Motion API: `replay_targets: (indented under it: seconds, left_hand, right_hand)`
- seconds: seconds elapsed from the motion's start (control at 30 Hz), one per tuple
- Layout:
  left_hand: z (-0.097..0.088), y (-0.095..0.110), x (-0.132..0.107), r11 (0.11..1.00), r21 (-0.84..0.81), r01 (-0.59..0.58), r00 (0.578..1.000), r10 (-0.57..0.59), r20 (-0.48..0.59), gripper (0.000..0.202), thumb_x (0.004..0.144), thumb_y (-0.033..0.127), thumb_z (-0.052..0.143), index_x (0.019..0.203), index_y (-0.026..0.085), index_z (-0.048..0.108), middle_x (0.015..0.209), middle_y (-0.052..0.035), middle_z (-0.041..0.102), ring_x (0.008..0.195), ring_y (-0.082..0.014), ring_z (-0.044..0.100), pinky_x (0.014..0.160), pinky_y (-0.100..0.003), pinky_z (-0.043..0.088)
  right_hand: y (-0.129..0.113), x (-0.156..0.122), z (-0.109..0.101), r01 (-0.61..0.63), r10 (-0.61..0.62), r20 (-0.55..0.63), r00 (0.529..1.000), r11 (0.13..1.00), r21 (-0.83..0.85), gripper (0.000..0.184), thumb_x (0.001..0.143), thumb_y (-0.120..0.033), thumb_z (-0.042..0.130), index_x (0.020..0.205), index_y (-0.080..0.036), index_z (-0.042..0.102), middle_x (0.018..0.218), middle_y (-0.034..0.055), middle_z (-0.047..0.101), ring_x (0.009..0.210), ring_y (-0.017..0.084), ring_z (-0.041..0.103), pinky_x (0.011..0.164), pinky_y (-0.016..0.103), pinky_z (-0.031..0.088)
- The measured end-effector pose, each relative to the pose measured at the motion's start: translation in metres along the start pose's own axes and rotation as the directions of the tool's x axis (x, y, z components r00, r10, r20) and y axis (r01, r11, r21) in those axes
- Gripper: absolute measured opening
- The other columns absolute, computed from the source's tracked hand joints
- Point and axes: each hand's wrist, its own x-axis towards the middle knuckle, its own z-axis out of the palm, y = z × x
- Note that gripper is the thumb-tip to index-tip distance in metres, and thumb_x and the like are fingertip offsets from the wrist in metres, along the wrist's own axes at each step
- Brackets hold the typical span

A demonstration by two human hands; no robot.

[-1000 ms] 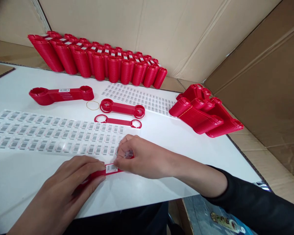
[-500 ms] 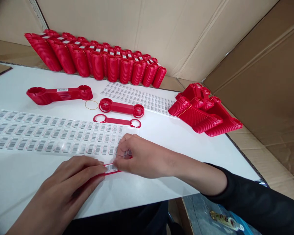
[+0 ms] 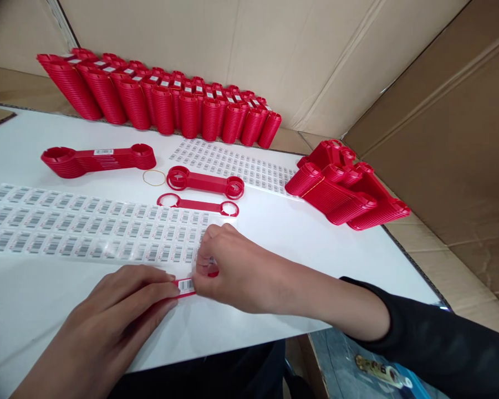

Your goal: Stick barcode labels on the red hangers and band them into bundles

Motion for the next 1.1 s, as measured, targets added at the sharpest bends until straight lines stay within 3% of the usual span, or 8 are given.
replay_targets:
  seconds: [0.33, 0.47, 0.57, 0.7, 0.83, 1.0, 1.1]
  left_hand:
    - [0.002, -0.001, -0.001, 1.0, 0.009, -0.022, 1.0, 0.022, 0.002, 0.017, 0.087, 0.017, 0.045, 0.094, 0.024, 0.059, 0.093, 0.0001, 0.059, 0.083, -0.0131, 0.056, 0.073, -0.027, 0.049]
    - [0.002, -0.001, -0.001, 1.0, 0.002, -0.016, 1.0, 0.016, -0.014, 0.014, 0.087, 0.018, 0.046, 0.096, 0.023, 0.055, 0.092, 0.0002, 0.059, 0.083, -0.0135, 0.056, 0.073, -0.027, 0.048]
    - [0.003, -0.001, -0.001, 1.0, -0.004, 0.015, 1.0, -0.015, -0.023, 0.009, 0.086, 0.02, 0.048, 0.093, 0.022, 0.053, 0.086, 0.0008, 0.059, 0.078, -0.0134, 0.056, 0.069, -0.027, 0.047]
    - [0.003, 0.001, 0.0, 0.998, -0.013, 0.056, 0.998, -0.056, -0.029, 0.006, 0.087, 0.023, 0.046, 0.091, 0.023, 0.051, 0.084, 0.0006, 0.059, 0.075, -0.0135, 0.056, 0.067, -0.026, 0.047]
    - [0.003, 0.003, 0.001, 0.997, -0.01, 0.072, 0.997, -0.072, -0.037, 0.007, 0.087, 0.022, 0.044, 0.091, 0.023, 0.05, 0.083, 0.0004, 0.059, 0.076, -0.014, 0.056, 0.066, -0.027, 0.047]
    - [0.004, 0.003, 0.001, 0.996, -0.026, 0.086, 0.996, -0.087, -0.029, 0.012, 0.088, 0.026, 0.045, 0.099, 0.024, 0.048, 0.088, -0.0001, 0.059, 0.08, -0.0147, 0.057, 0.068, -0.028, 0.049]
    - [0.003, 0.003, 0.0, 0.992, -0.02, 0.127, 0.992, -0.128, -0.019, 0.021, 0.087, 0.029, 0.046, 0.108, 0.026, 0.046, 0.096, -0.0019, 0.058, 0.086, -0.0162, 0.058, 0.072, -0.029, 0.051]
  right_hand:
    - [0.007, -0.001, 0.009, -0.01, -0.004, -0.11, 0.994, 0.992, -0.128, 0.013, 0.073, -0.026, 0.062, 0.068, -0.017, 0.054, 0.082, 0.0044, 0.055, 0.076, 0.017, 0.049, 0.058, 0.027, 0.039]
    - [0.005, -0.009, 0.009, -0.044, 0.017, -0.231, 0.973, 0.993, -0.112, 0.006, 0.078, -0.02, 0.058, 0.079, -0.018, 0.052, 0.087, 0.0041, 0.055, 0.083, 0.017, 0.047, 0.066, 0.028, 0.039]
    - [0.003, -0.01, 0.017, -0.031, 0.013, -0.27, 0.963, 0.998, -0.062, 0.014, 0.08, -0.028, 0.06, 0.086, -0.018, 0.052, 0.091, 0.0048, 0.054, 0.087, 0.018, 0.047, 0.071, 0.031, 0.04]
    - [0.005, -0.005, 0.026, -0.015, -0.001, -0.262, 0.965, 0.998, -0.057, 0.02, 0.079, -0.034, 0.062, 0.086, -0.018, 0.054, 0.092, 0.0058, 0.054, 0.088, 0.02, 0.046, 0.072, 0.033, 0.04]
    - [0.011, -0.014, 0.022, -0.057, 0.057, -0.25, 0.966, 0.998, 0.008, 0.011, 0.083, -0.029, 0.057, 0.087, -0.019, 0.058, 0.093, 0.0063, 0.055, 0.089, 0.019, 0.048, 0.075, 0.033, 0.043]
    - [0.014, -0.027, 0.026, 0.133, -0.14, -0.198, 0.97, 0.99, -0.047, 0.022, 0.084, -0.031, 0.055, 0.102, -0.02, 0.061, 0.106, 0.0079, 0.055, 0.098, 0.02, 0.049, 0.084, 0.035, 0.044]
    - [0.014, -0.027, 0.034, 0.149, -0.161, -0.247, 0.956, 0.987, -0.066, 0.022, 0.086, -0.03, 0.053, 0.103, -0.02, 0.062, 0.106, 0.0083, 0.056, 0.099, 0.02, 0.049, 0.085, 0.036, 0.044]
